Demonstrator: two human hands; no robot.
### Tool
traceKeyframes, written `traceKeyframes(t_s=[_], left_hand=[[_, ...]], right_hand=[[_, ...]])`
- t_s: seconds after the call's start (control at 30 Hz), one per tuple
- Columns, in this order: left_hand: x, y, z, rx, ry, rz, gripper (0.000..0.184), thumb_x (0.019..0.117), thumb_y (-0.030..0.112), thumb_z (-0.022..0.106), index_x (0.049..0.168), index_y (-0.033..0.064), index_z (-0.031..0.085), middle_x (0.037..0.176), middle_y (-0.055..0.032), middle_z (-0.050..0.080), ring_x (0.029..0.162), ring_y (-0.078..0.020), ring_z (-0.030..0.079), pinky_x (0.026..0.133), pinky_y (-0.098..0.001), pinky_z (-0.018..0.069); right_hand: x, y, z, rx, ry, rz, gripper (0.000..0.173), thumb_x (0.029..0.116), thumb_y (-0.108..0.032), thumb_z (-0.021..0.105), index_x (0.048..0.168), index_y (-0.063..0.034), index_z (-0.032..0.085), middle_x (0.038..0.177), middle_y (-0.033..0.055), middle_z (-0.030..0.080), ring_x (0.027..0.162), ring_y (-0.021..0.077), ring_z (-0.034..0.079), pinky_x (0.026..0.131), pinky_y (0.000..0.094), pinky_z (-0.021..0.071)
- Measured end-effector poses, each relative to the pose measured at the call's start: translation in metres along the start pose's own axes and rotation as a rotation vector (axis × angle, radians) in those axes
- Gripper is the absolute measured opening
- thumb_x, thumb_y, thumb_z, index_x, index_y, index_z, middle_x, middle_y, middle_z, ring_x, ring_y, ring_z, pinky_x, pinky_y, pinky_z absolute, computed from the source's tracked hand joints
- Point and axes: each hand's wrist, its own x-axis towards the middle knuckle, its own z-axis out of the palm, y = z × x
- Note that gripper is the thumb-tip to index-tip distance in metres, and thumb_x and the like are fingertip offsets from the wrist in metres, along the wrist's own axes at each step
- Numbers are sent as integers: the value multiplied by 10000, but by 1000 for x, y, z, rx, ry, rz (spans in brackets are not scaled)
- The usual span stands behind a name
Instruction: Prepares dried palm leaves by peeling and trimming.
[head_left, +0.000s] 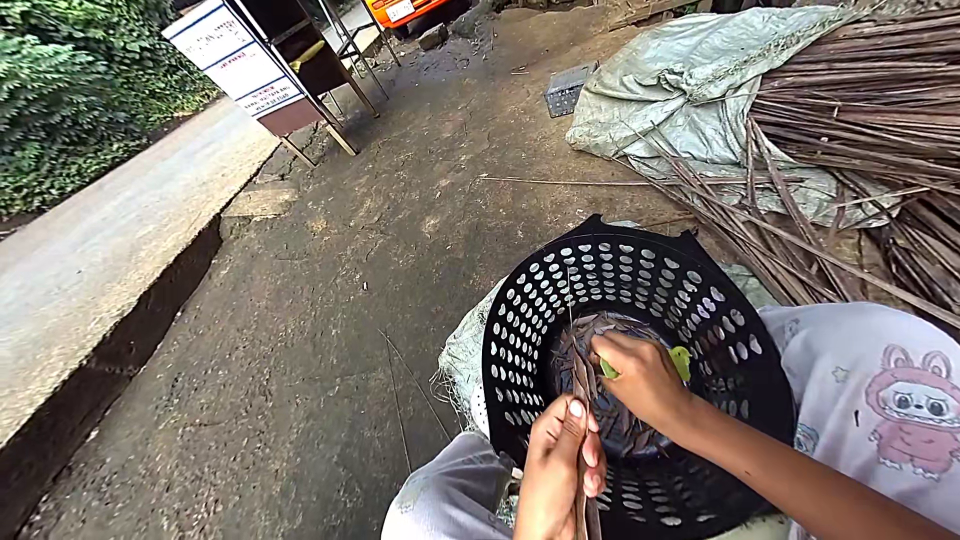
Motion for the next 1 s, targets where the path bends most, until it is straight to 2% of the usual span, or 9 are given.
traceKeyframes(t_s=[0.27,0.4,0.63,0.7,0.87,1.0], left_hand=[[1,1,1,-7,1,7,384,1035,2,231,838,147,526,529,164,493,429,105,467,444,-56,397],[-5,-3,0,32,5,-32,379,1043,6,231,851,152,523,533,168,494,433,107,465,450,-58,397],[-4,-5,-5,0,27,-38,393,1031,7,233,827,157,533,525,165,497,425,103,465,440,-59,392],[-3,-5,-5,-6,19,-46,398,1030,11,225,828,159,535,521,165,496,423,102,469,438,-58,392],[-1,-7,-3,33,-31,-26,381,1038,22,240,840,165,533,532,173,505,432,105,475,443,-58,398],[-3,-7,-3,79,-39,-5,377,1043,27,253,852,171,544,540,178,517,441,108,485,450,-59,405]], right_hand=[[2,2,2,-48,46,-27,98,694,11,673,644,60,605,540,164,519,420,285,556,366,354,390],[14,3,-5,-21,45,129,86,708,86,688,697,109,606,578,212,560,464,346,591,411,431,440],[22,15,-17,-49,127,125,105,731,61,635,658,90,565,552,189,527,436,286,535,404,362,380],[17,13,-15,23,79,74,111,726,41,632,648,71,560,544,174,522,430,272,528,399,352,379],[7,8,-14,255,-213,-129,119,662,68,717,652,51,600,562,170,561,470,313,599,412,412,447],[11,7,-14,245,-196,-58,113,666,83,719,667,70,607,566,184,564,481,327,601,428,422,450]])
